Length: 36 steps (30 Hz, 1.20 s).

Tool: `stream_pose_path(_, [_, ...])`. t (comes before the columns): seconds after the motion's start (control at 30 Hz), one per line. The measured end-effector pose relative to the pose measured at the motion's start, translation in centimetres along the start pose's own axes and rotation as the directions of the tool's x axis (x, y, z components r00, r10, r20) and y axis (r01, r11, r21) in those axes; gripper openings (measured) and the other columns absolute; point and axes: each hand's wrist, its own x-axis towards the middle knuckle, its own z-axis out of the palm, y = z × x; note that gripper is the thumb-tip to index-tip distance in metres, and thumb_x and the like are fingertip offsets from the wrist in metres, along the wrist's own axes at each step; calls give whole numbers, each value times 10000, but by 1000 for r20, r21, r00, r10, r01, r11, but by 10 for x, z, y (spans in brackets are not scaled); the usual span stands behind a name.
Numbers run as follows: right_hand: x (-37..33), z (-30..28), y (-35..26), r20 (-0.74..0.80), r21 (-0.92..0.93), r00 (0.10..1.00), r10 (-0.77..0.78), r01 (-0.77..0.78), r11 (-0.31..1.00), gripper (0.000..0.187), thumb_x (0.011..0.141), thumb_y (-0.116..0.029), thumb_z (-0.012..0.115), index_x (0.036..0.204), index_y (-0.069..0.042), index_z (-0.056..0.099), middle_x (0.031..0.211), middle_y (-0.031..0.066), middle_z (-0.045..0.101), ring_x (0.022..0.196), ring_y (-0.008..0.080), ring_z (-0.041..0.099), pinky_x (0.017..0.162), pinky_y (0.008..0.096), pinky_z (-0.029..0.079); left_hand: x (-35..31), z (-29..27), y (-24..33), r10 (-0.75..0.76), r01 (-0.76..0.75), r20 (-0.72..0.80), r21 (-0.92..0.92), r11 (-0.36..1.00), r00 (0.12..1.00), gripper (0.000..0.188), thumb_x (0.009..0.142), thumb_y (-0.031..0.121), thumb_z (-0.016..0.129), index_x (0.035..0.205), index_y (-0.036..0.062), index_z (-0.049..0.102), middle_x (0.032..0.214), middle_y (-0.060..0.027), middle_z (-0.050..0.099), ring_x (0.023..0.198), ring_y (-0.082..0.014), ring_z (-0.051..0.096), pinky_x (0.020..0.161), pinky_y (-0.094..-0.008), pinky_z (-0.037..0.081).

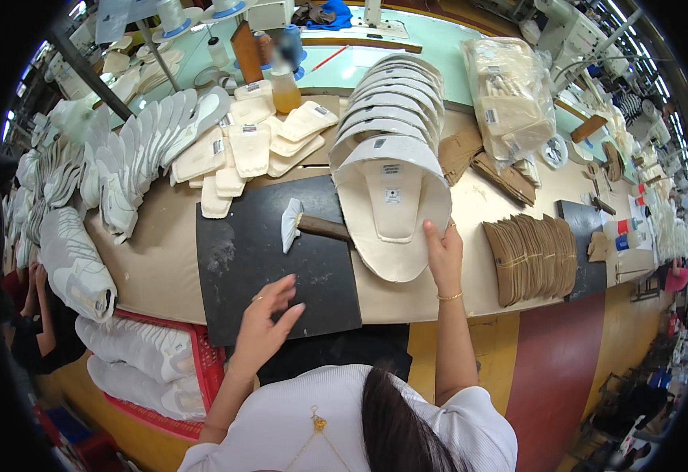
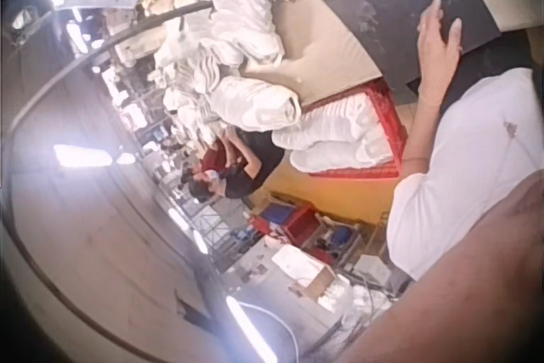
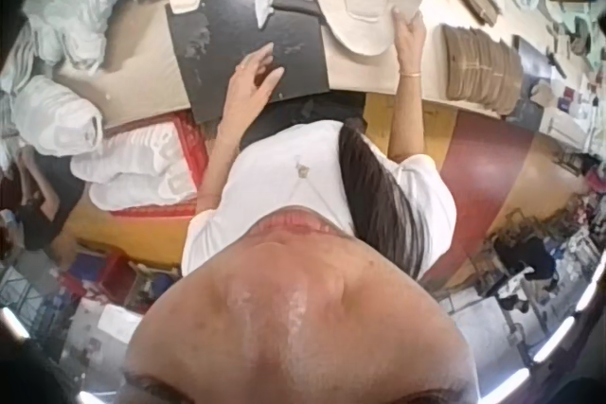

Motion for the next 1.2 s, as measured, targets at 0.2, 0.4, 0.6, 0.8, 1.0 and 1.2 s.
stream_pose_path(0.2, [6, 10, -21, -47, -120, 997, -64, 58, 991, 367, 953, -208, 574, 1216, 45, 550, 974, 139, 684, 834, 145, 624, 758, 284, 498, 76, 62, -17, 381, -313, 13, 598, 738, 924, 620, 896, 368, 621, 1424, 121, 411, 1444, -207, 372, 1374, -382, 302, 1093, -543, 274])
stream_pose_path(0.4, [20, 3, -37, -82, -172, 993, -84, 69, 983, 335, 947, -182, 558, 1182, 57, 550, 964, 181, 674, 829, 188, 627, 766, 319, 491, 99, 65, -42, 267, -187, -4, 703, 686, 964, 635, 899, 510, 531, 1388, 112, 458, 1360, -190, 443, 1379, -354, 294, 1080, -619, 227])
stream_pose_path(0.6, [12, 52, -12, -170, -278, 971, -170, 118, 953, 400, 955, -187, 543, 1213, 116, 498, 1179, 263, 579, 1049, 347, 567, 945, 404, 415, 78, 37, -58, 319, -182, -38, 754, 631, 947, 372, 885, 334, 601, 1165, 89, 583, 1246, -134, 509, 1329, -307, 365, 1048, -612, 282])
stream_pose_path(0.8, [18, 54, 6, -274, -450, 936, -219, 76, 890, 450, 993, -230, 458, 1266, 126, 419, 1231, 315, 511, 1110, 412, 511, 967, 447, 373, 74, 45, -80, 373, -237, -88, 633, 737, 924, 318, 903, 250, 575, 1177, 88, 572, 1353, -121, 464, 1403, -273, 293, 1117, -543, 225])
stream_pose_path(1.0, [16, 36, -5, -114, -371, 981, -155, 103, 923, 651, 1019, -473, 346, 1340, 93, 334, 1257, 321, 497, 1138, 429, 510, 976, 426, 389, 67, 45, -80, 393, -256, -169, 520, 815, 904, 299, 914, 219, 560, 1175, 73, 576, 1394, -112, 435, 1420, -252, 271, 1146, -508, 191])
stream_pose_path(1.2, [13, 41, -19, -224, -363, 944, -241, 149, 920, 581, 1028, -462, 339, 1331, 32, 367, 1236, 230, 455, 1103, 333, 477, 931, 397, 392, 72, 44, -78, 365, -256, -131, 501, 826, 922, 291, 900, 207, 573, 1162, 81, 589, 1403, -103, 434, 1424, -250, 266, 1147, -514, 189])
